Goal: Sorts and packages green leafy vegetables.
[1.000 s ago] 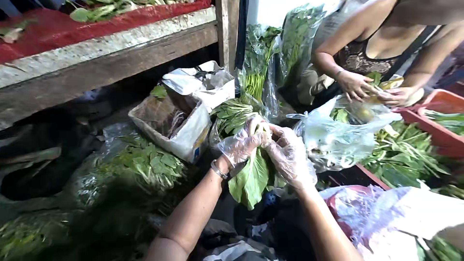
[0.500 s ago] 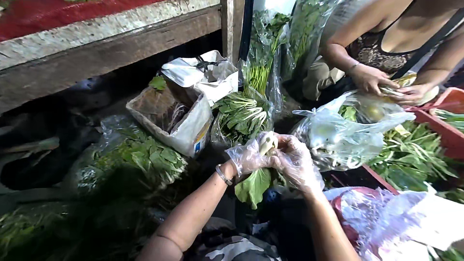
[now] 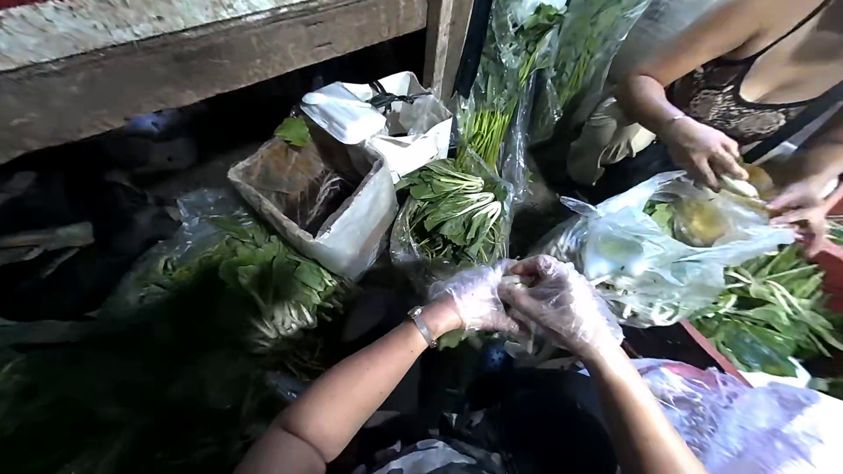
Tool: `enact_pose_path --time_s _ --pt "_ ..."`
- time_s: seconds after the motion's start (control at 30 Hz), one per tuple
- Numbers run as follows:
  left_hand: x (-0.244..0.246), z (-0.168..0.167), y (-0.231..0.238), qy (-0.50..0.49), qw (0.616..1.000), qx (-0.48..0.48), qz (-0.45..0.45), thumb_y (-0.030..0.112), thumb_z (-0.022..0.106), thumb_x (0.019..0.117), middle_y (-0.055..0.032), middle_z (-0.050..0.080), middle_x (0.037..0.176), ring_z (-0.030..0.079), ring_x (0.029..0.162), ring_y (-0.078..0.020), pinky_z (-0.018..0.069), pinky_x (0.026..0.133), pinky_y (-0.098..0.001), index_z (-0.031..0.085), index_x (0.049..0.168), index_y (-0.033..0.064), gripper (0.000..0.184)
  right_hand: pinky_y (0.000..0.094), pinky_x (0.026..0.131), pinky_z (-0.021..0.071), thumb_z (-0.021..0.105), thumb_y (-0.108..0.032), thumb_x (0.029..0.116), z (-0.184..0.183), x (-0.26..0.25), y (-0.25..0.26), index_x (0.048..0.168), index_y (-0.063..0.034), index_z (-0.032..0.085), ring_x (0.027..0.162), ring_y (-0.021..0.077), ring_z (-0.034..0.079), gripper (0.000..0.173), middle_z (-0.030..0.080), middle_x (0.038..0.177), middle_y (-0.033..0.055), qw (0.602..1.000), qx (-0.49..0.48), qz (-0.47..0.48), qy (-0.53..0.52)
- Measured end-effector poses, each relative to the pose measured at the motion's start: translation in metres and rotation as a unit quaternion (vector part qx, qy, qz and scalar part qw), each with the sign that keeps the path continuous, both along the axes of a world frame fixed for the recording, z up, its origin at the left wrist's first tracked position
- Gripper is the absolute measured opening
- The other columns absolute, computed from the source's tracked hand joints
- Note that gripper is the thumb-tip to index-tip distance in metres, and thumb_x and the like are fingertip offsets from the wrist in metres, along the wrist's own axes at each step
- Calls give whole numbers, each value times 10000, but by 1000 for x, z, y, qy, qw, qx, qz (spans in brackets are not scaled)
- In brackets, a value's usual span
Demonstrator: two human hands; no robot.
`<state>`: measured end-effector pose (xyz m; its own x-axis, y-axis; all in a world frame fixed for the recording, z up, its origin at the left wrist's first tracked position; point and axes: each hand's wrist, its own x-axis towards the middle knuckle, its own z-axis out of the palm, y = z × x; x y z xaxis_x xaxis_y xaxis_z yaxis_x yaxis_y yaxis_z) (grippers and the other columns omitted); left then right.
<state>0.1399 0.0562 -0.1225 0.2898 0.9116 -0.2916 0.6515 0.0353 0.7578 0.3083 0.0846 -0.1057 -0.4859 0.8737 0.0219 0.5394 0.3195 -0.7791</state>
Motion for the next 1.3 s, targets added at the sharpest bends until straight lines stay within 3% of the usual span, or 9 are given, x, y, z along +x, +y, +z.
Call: enact_pose_path --time_s 0.1,0.2,0.3,0.47,0.7,0.8,0.97,1.2,1.3 --pt "-17 -11 4 -29 995 38 90 257 852 776 -179 653 1295 618 1214 -297 466 1058 -505 550 1424 62 740 316 740 593 799 -273 834 2 -25 17 1014 -61 698 785 75 679 296 710 882 16 997 -41 38 44" --pt "-42 -21 3 -124 970 30 206 233 797 849 -162 690 1184 651 1104 -231 499 1010 -443 631 1305 13 533 277 737 587 669 -146 929 7 -45 58 1249 7 621 804 83 674 357 710 971 42 974 -178 105 92" --pt "-63 -28 0 -227 921 63 310 174 782 813 -41 695 914 669 830 -112 571 810 -324 662 1186 29 418 379 747 580 526 -268 1079 -34 -52 126 1312 -18 587 827 178 670 347 685 1040 125 967 -233 -76 70" --pt "-77 -20 0 -323 855 70 399 110 715 801 -5 679 844 673 746 -92 588 717 -255 605 1180 -25 417 524 962 538 518 -446 1059 -146 -66 191 1320 50 588 1128 357 657 565 626 1280 266 919 -301 -251 -43" --pt "-78 -26 4 -327 826 109 446 194 734 800 -24 698 868 692 716 -98 607 689 -259 515 1298 -40 592 629 981 473 771 -428 896 -153 -85 180 1196 2 680 1168 419 612 532 657 1213 270 909 -232 -346 -14" --pt "-76 -27 4 -329 825 107 446 164 729 806 -24 695 876 699 742 -103 612 711 -260 528 1276 -40 551 550 823 514 752 -248 920 -157 -89 170 1050 30 670 946 338 634 318 660 1025 227 890 -211 -391 105" --pt "-73 -24 6 -323 835 110 431 131 724 800 -30 715 868 710 750 -113 612 730 -269 549 1263 -51 527 373 722 543 713 -58 933 -143 -104 151 1208 6 627 829 205 626 295 653 1027 152 822 -260 -407 301" --pt "-71 -26 6 -315 837 107 434 144 757 784 -28 702 868 699 737 -113 612 713 -271 587 1234 -22 508 584 995 493 653 -454 982 -146 -106 165 1287 43 619 1201 402 605 584 615 1293 285 880 -275 -384 58" --pt "-75 -24 4 -305 839 119 433 176 753 776 -23 692 906 688 776 -96 602 743 -269 591 1250 -19 537 586 1010 479 756 -322 922 -125 -109 156 1271 8 644 1204 400 608 493 638 1270 265 894 -252 -371 22"
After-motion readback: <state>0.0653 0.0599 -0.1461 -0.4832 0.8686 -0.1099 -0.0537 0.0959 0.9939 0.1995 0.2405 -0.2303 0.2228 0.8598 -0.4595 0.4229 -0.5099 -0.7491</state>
